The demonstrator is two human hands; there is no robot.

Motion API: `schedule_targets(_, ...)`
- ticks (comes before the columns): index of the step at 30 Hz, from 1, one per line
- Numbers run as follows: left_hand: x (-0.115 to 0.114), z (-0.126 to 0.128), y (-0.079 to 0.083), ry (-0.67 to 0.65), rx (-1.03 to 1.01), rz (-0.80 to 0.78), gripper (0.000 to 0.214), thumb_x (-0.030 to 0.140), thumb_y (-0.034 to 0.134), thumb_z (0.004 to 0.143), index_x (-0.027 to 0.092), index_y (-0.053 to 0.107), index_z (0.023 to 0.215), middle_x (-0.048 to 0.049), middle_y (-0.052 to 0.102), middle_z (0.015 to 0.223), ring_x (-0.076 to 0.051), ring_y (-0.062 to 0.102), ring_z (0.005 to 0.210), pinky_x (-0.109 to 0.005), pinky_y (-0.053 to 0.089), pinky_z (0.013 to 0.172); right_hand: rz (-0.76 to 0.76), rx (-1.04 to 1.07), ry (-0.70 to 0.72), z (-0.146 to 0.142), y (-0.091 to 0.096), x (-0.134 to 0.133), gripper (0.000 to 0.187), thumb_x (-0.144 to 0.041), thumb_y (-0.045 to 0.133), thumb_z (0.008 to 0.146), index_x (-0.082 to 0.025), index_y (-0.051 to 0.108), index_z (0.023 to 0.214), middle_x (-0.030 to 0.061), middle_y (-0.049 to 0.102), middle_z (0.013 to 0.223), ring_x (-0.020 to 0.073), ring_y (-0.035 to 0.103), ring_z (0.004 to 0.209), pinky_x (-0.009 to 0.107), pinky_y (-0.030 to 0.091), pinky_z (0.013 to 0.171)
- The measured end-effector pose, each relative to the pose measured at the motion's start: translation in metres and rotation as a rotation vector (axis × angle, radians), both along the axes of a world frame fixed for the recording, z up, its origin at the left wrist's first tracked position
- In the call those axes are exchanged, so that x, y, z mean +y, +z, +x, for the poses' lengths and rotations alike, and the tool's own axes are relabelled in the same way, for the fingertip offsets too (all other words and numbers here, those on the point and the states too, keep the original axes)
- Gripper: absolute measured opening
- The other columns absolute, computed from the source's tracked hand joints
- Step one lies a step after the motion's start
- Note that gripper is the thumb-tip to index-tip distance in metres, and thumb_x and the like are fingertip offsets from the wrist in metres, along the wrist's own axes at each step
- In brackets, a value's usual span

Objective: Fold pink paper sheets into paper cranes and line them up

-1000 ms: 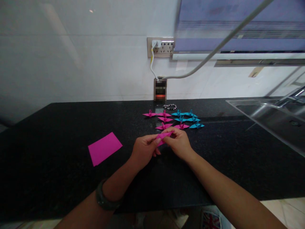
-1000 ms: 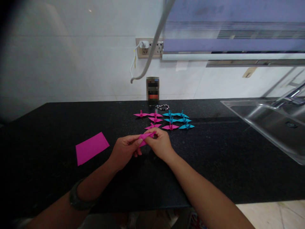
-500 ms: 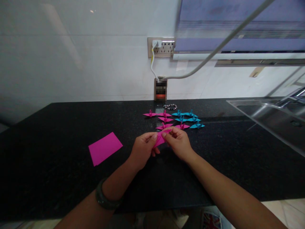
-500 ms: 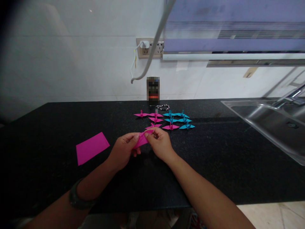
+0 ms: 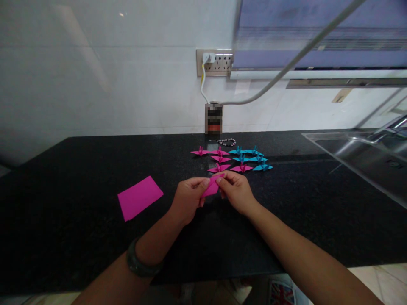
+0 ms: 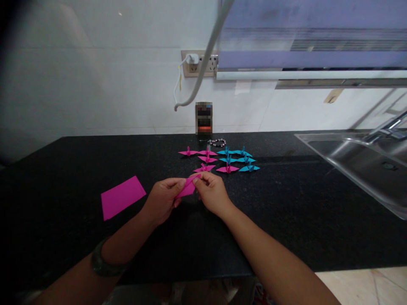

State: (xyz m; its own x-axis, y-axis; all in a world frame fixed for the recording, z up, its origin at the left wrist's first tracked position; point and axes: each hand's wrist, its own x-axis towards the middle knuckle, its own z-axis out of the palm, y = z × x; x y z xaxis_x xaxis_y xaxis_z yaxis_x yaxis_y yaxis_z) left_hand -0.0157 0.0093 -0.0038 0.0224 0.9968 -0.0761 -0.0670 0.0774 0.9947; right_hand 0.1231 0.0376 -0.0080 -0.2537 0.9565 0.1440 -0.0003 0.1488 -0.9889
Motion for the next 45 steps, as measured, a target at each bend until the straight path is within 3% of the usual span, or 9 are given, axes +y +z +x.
schedule_targets(16,-0.0003,-0.0001,0.0056,0.042,0.088,0.020,0.032,0.041,0.057,0.070,0.011,0.062,0.078,0.0048,0.046,0.043,-0.004,0.034,0.032,-0.017,0.022,0.031,0.027,0.010,-0.048,0.0021,0.0028,0.0009,0.019,-0.031,0.050,0.076,-0.014,0.057,0.080,-0.0051,0.048,0.050,0.0054,0.043,0.038,0.018,0.034,0.036)
schedule_targets(35,-0.0011,0.0011,0.0089,0.042,0.155,0.032,0.031,0.040,0.055,0.071,0.010,0.062,0.077,0.0056,0.044,0.040,-0.005,0.033,0.031,-0.017,0.021,0.031,-0.028,0.084,0.022,0.0022,0.0019,0.0025,0.019,-0.033,0.046,0.079,-0.016,0.054,0.076,-0.0051,0.047,0.050,0.0068,0.043,0.039,0.019,0.036,0.038)
schedule_targets(45,-0.0009,-0.0004,0.0054,0.043,0.145,0.049,0.033,0.044,0.054,0.070,0.012,0.061,0.076,0.0042,0.048,0.045,-0.005,0.035,0.033,-0.018,0.022,0.032,-0.084,0.187,0.069,-0.0014,-0.0002,-0.0006,0.028,-0.043,0.046,0.078,-0.016,0.053,0.075,-0.0041,0.048,0.051,0.0066,0.043,0.039,0.019,0.038,0.037)
